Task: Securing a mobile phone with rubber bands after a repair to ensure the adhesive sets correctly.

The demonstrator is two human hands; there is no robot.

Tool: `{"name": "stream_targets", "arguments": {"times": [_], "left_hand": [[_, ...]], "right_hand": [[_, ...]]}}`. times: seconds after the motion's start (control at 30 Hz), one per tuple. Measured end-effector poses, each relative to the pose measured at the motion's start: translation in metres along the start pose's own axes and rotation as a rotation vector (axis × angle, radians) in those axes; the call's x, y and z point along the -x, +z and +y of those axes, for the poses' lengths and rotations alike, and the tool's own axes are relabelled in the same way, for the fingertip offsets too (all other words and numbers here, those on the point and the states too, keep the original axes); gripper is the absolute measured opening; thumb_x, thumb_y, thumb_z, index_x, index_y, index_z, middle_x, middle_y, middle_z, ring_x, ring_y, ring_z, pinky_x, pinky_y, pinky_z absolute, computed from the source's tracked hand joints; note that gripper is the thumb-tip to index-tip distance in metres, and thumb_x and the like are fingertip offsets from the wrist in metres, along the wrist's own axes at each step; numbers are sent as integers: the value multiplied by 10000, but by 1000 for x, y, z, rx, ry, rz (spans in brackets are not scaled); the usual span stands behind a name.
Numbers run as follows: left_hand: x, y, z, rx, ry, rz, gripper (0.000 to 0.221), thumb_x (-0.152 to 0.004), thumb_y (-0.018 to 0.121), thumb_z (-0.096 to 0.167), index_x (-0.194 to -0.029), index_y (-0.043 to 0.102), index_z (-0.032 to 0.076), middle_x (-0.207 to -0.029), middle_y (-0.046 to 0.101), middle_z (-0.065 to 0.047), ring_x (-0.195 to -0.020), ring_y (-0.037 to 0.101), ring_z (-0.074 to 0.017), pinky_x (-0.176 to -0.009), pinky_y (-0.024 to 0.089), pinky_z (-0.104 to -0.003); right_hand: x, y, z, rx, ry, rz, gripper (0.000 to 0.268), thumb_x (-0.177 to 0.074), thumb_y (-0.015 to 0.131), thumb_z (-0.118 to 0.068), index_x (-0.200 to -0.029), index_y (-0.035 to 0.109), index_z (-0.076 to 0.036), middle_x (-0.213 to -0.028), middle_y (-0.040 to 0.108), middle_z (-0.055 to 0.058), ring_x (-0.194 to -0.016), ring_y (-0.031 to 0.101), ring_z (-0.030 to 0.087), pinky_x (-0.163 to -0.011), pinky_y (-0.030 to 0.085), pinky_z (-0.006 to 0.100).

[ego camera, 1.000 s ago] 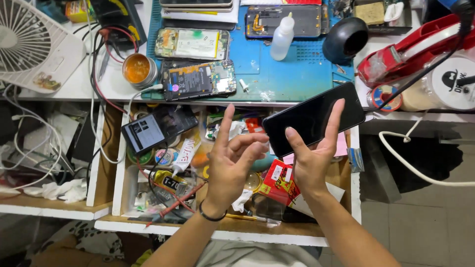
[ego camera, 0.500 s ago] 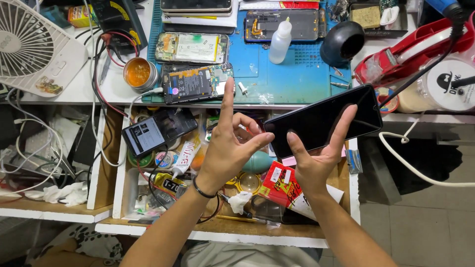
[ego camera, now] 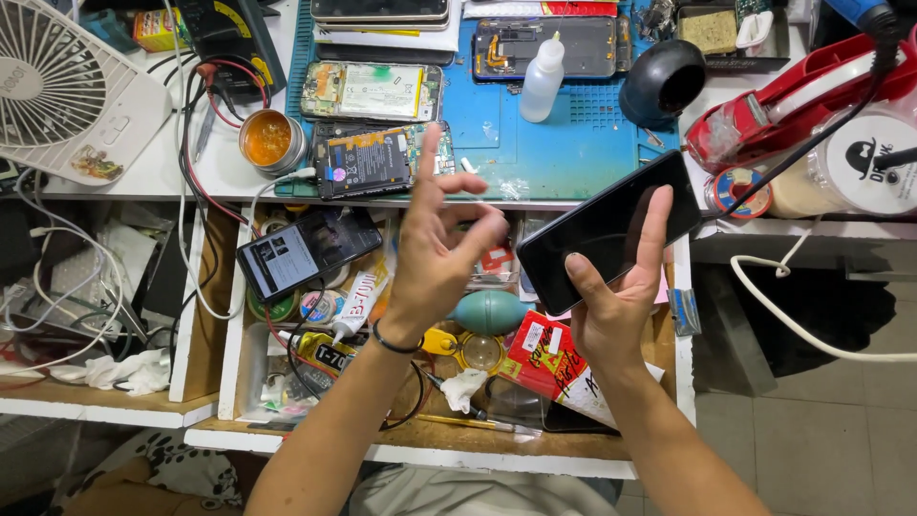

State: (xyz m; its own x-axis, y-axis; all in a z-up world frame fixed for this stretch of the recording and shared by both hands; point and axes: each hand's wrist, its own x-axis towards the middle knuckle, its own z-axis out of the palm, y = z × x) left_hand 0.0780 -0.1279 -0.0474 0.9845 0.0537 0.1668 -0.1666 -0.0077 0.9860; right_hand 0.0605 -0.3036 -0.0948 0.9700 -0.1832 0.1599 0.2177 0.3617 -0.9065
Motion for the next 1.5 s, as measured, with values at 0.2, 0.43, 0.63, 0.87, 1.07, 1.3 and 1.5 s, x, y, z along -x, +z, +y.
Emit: {"name": "stream_targets", "arguments": {"times": [0.2,0.43,0.63,0.87,1.07,1.3,1.5], "left_hand": [[0,-27,0,74,47,138,833,-1021,621,171,-1647,76,93,-1090,631,-172,-916,729,-242,-707,672,-298],[36,-9,-2,180,-1,82,809,-993,628,103,-1635,134,92,-1055,729,-192,-928,744,-244,-754,673,-331],[33,-7,6,40,21,-159,913,-974,637,38,-1650,27,112,-944,721,-147,-746,722,-184,-697,652,-299],[28,-7,12,-335,115,-242,989,-995,672,29,-1635,-64,189,-945,730,-104,-696,701,-170,-671,619,-295],[25,0,17,-467,14,-195,1049,-988,716,108,-1621,-106,263,-865,739,-7,-576,646,-98,-604,585,-255],[19,4,27,-342,-103,-140,1078,-941,755,130,-1621,-72,256,-778,760,-27,-532,668,-83,-565,605,-201],[7,3,42,-243,-306,-126,1201,-828,795,112,-1610,-101,277,-803,780,-104,-716,746,-109,-650,719,-261]], "right_hand": [[-6,-17,21,-87,-61,-95,964,-919,668,69,-1657,136,-251,-1507,527,165,-1248,645,281,-994,617,491],[6,-7,12,85,-109,-40,965,-926,703,12,-1659,119,-223,-1574,409,156,-1355,494,267,-1096,471,467],[11,-1,6,280,-181,19,981,-935,745,-57,-1662,99,-190,-1653,268,145,-1482,313,249,-1218,297,438],[16,-6,5,535,-257,117,1019,-947,797,-142,-1665,74,-148,-1752,91,131,-1640,85,227,-1369,78,402],[18,-16,17,594,-361,120,1037,-956,823,-139,-1674,75,-119,-1775,61,117,-1685,48,236,-1427,54,408],[17,-16,13,578,-323,94,1055,-948,826,-136,-1673,60,-140,-1776,48,119,-1683,30,240,-1414,36,415],[12,-11,5,529,-248,56,1025,-946,804,-156,-1666,76,-188,-1775,61,118,-1675,29,259,-1385,5,443]]}}
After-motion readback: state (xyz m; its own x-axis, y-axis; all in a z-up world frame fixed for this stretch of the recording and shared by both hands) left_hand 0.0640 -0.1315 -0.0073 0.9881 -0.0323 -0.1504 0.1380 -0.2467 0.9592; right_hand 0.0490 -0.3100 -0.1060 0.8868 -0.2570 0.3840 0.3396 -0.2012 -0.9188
